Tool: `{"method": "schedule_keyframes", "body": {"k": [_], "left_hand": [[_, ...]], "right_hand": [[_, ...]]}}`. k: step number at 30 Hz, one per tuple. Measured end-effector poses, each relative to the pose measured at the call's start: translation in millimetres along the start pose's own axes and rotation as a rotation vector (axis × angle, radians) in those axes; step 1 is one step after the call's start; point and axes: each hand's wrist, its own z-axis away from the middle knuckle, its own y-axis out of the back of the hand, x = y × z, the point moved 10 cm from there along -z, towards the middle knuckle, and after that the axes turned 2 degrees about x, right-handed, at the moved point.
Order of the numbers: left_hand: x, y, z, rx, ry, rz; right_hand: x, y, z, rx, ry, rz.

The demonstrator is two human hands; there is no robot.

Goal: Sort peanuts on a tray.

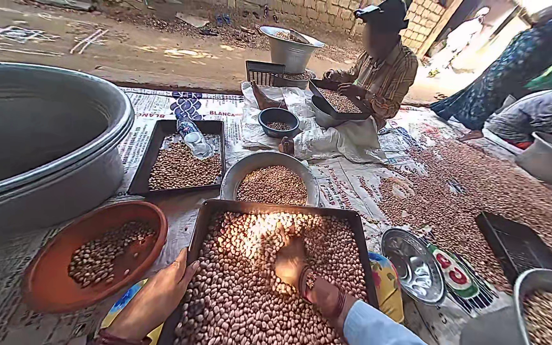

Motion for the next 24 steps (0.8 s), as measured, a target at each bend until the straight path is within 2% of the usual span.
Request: {"method": "schedule_keyframes", "body": {"k": [1,2,5,7,8,10,12,15,16,17,18,19,21,22,24], "left_hand": [[-1.2,-0.7,-0.5,0.002,-0.002,0.009],[-2.0,-1.1,-0.4,0.006,-0.004,0.011],[-4.3,-2.4,-0.8,0.002,-0.003,0.006],[-4.7,-2.9,0.3,-0.007,-0.011,-0.014],[-3.8,-2.2,1.3,-0.006,-0.018,-0.022],[-0.1,-0.1,3.7,-0.013,-0.018,-0.058],[1.1,0.4,3.3,-0.04,-0.006,-0.1],[4.4,0.9,4.6,-0.054,0.001,-0.124],[6.5,1.8,6.2,-0.058,0.009,-0.125],[9.3,2.7,8.2,-0.065,0.018,-0.126],[10.4,3.1,8.7,-0.067,0.022,-0.123],[9.0,3.1,7.3,-0.063,0.021,-0.12],[2.7,0.6,2.5,-0.056,0.009,-0.104],[0.6,0.2,1.1,-0.052,0.008,-0.092],[-2.6,-0.4,1.1,-0.038,0.01,-0.069]], "right_hand": [[-29.7,-0.9,-7.0,-0.087,-0.01,0.028],[-51.9,-7.4,-15.8,-0.071,0.055,0.1],[-73.3,-45.9,-19.3,0.4,0.47,0.191],[-58.7,-70.8,-1.3,0.27,0.525,0.185],[-46.6,-73.0,14.2,0.278,0.547,0.232],[-12.1,-61.2,48.7,0.344,0.495,0.327],[31.3,-40.1,66.5,0.382,0.368,0.454],[86.2,2.8,52.2,0.507,0.217,0.63],[93.2,13.6,39.4,0.442,0.136,0.644],[96.3,17.5,28.1,0.248,-0.002,0.618],[96.0,14.4,24.0,-0.011,-0.15,0.533],[97.3,4.1,26.1,-0.14,-0.2,0.445],[103.0,-22.3,37.1,-0.092,-0.162,0.063],[94.3,-31.9,34.2,-0.119,-0.201,-0.115],[62.9,-47.1,28.1,-0.164,-0.261,-0.294]]}}
